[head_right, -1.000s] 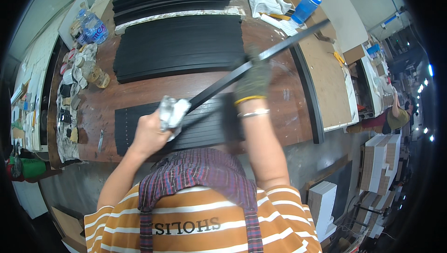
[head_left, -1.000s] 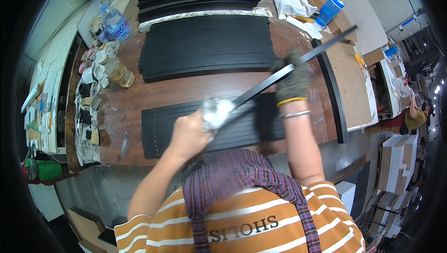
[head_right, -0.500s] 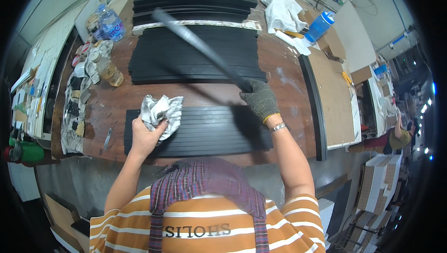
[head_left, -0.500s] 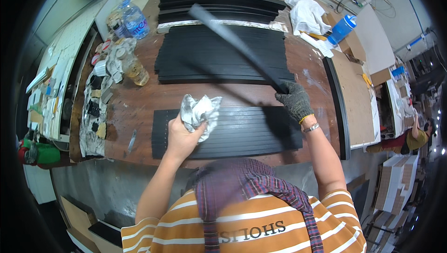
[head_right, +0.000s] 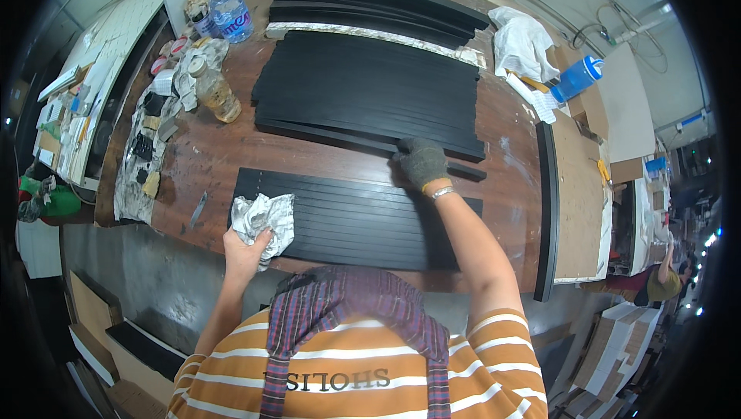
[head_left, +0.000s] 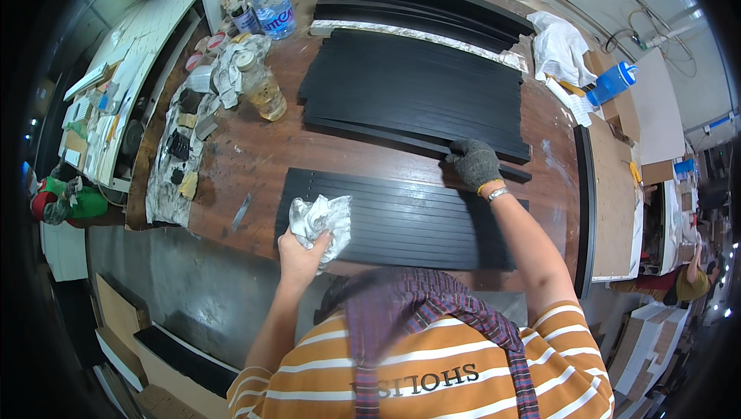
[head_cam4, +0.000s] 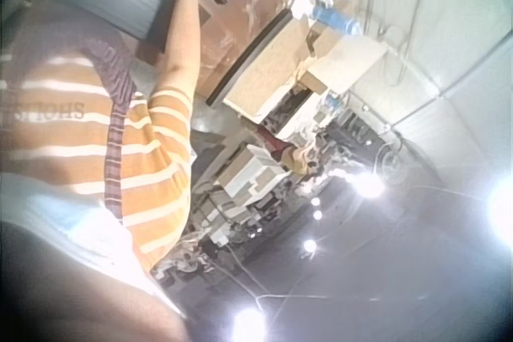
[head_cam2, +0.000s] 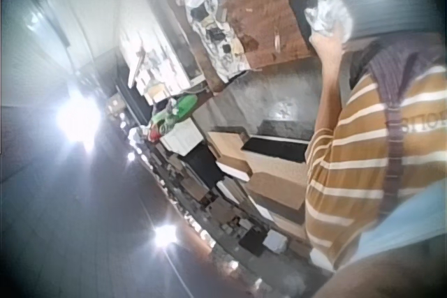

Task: The person wipes black rectangular planks on a workbench using a white cloth and a yellow sponge. They handle the planks one at a time, wiping each surface and edges, then placing them back on the bench.

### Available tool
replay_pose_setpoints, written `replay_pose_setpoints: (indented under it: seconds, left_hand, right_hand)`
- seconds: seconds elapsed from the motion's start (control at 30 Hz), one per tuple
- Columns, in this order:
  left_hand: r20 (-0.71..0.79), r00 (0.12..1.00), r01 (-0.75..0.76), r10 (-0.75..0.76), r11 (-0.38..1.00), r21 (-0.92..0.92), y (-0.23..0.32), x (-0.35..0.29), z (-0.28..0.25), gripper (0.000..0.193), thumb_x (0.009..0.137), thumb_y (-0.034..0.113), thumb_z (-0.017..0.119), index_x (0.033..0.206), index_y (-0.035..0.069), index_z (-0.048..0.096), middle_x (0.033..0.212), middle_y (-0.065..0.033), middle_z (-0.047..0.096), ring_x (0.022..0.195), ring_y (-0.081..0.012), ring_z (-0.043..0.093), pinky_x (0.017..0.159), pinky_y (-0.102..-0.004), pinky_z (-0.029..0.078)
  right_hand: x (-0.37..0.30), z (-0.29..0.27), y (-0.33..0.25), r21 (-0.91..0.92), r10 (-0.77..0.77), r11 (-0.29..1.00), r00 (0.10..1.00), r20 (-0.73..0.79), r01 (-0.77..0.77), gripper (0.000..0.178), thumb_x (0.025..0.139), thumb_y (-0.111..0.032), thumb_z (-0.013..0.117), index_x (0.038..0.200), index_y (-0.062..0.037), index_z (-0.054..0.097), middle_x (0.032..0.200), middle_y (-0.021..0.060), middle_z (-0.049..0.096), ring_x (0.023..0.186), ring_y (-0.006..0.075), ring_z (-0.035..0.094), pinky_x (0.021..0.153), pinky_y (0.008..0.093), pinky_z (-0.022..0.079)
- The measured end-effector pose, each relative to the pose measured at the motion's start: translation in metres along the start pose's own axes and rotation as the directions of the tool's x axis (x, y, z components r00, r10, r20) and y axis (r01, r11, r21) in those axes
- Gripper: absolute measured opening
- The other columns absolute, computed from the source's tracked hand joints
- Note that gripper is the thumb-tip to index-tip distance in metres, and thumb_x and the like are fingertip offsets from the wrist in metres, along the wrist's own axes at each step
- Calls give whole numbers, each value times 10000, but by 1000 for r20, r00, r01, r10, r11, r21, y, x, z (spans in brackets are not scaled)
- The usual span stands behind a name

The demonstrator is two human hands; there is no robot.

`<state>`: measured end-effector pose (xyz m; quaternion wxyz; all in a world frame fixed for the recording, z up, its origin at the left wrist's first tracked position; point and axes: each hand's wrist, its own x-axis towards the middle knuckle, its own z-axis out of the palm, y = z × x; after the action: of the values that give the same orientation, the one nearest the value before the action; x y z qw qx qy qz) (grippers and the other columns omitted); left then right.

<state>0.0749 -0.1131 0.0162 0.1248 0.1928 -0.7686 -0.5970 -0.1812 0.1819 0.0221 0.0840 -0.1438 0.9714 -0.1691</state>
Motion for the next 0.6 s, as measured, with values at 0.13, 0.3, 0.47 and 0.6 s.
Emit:
replay_pose_setpoints:
  seconds: [0.13, 0.3, 0.47, 0.6]
  left_hand:
    - [-58, 998, 14, -17, 998, -59, -12, 0, -9, 306, 831, -14, 744, 1126, -64, 681, 979, -104, 754, 885, -141, 686, 835, -319, 539]
    - [-144, 988, 35, -50, 993, -110, -5, 20, -17, 350, 853, -9, 750, 1181, -71, 644, 1054, -94, 722, 943, -160, 667, 874, -327, 526]
    - [-115, 993, -4, 6, 1000, 18, 16, 46, -6, 498, 783, 13, 825, 1219, -61, 597, 1082, -134, 711, 980, -198, 670, 907, -339, 516]
    - [-50, 985, -156, 167, 973, 170, 30, 59, 6, 586, 747, 21, 840, 1260, -39, 563, 1125, -121, 685, 1003, -204, 648, 932, -349, 501]
  right_hand:
    - [-21, 1, 2, -44, -122, 992, 980, -160, 116, 267, 878, -288, 706, 1040, -82, 762, 1101, 140, 728, 1059, 328, 674, 931, 432, 521]
    - [-56, -2, 40, 160, 11, 985, 950, 313, -64, 304, 911, -353, 652, 968, -80, 773, 1084, 133, 730, 1001, 328, 671, 901, 450, 510]
    - [-46, 13, 67, 117, -130, 987, 969, 209, 108, 403, 986, -399, 532, 1007, -71, 765, 1057, 168, 724, 1050, 360, 658, 918, 458, 501]
    - [-37, 13, 62, 163, -45, 987, 952, 303, -6, 420, 936, -455, 610, 1071, -84, 753, 1052, 157, 733, 1041, 353, 663, 908, 448, 502]
